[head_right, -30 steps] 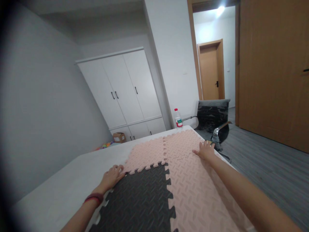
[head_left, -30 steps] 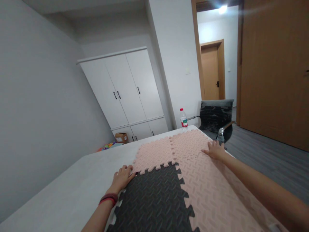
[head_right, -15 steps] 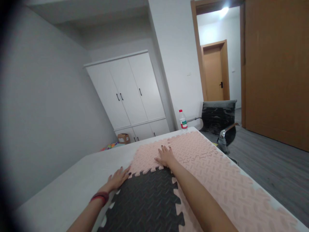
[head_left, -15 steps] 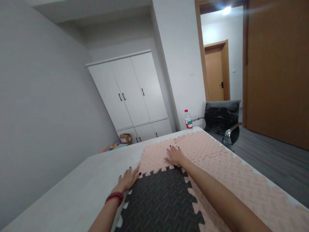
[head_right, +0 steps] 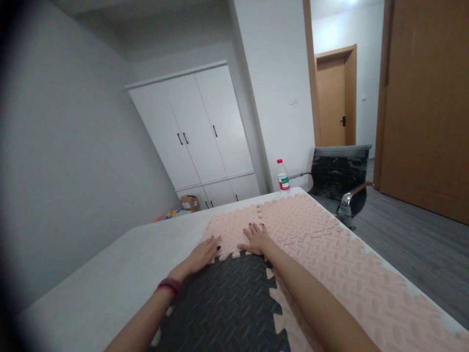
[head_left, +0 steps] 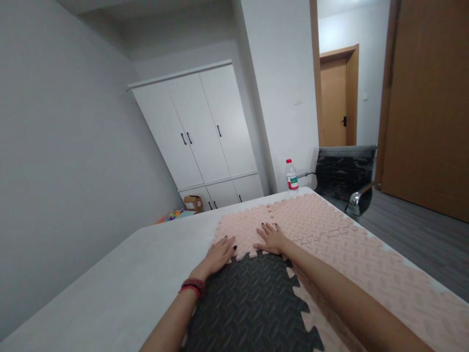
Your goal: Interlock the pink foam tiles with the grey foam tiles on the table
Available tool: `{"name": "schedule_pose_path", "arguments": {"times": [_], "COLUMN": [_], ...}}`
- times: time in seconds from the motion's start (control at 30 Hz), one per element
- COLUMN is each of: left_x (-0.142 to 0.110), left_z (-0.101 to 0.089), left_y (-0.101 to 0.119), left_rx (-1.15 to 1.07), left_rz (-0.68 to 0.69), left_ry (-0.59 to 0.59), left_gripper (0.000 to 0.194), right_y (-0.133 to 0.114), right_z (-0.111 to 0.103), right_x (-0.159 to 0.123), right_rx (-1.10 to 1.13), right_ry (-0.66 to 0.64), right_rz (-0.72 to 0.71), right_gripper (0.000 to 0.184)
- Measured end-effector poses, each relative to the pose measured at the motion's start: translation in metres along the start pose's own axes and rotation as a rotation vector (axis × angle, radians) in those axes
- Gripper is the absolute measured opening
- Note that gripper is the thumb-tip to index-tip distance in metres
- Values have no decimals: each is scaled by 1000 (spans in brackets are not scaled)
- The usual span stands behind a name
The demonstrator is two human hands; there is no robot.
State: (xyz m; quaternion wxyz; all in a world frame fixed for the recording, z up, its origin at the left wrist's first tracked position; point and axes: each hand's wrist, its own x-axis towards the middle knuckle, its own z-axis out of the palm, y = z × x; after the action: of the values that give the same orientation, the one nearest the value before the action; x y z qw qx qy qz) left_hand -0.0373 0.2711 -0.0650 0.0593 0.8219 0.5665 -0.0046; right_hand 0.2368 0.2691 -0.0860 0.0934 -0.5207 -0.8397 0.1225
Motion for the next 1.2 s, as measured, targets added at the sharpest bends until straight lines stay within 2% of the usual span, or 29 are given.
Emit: {"name": "schedule_pose_path", "arguments": {"times": [0.1,0.23,0.4,0.57,0.67,0.8,0.93,1.03,1.1,1.2], "left_x": [10,13,12,14,14,11,7,7,10,22], "left_z": [19,29,27,27,27,24,21,14,6,-9], "left_y": [21,28,25,26,27,31,36,34,31,31], "left_rx": [-17,-15,-6,4,2,-9,-36,-67,-91,-125], "left_rz": [24,19,13,-5,-13,-11,-17,-15,8,55], "left_ry": [-22,-18,-31,-39,-47,-38,-41,-41,-45,-33], "left_gripper": [58,59,60,57,54,61,62,60,57,45], "right_y": [1,4,0,-7,-5,-8,-4,31,74,147], "right_z": [3,3,-1,2,5,5,-8,-29,-46,-69], "right_x": [2,4,8,12,12,7,-5,-26,-48,-89], "right_rx": [1,-1,-22,-29,0,25,37,11,-24,-77], "right_ry": [-7,-29,-118,-135,-115,-66,-16,66,123,183], "right_rz": [13,0,-9,51,37,32,36,95,188,383], "right_gripper": [82,87,104,112,112,110,94,76,70,71]}}
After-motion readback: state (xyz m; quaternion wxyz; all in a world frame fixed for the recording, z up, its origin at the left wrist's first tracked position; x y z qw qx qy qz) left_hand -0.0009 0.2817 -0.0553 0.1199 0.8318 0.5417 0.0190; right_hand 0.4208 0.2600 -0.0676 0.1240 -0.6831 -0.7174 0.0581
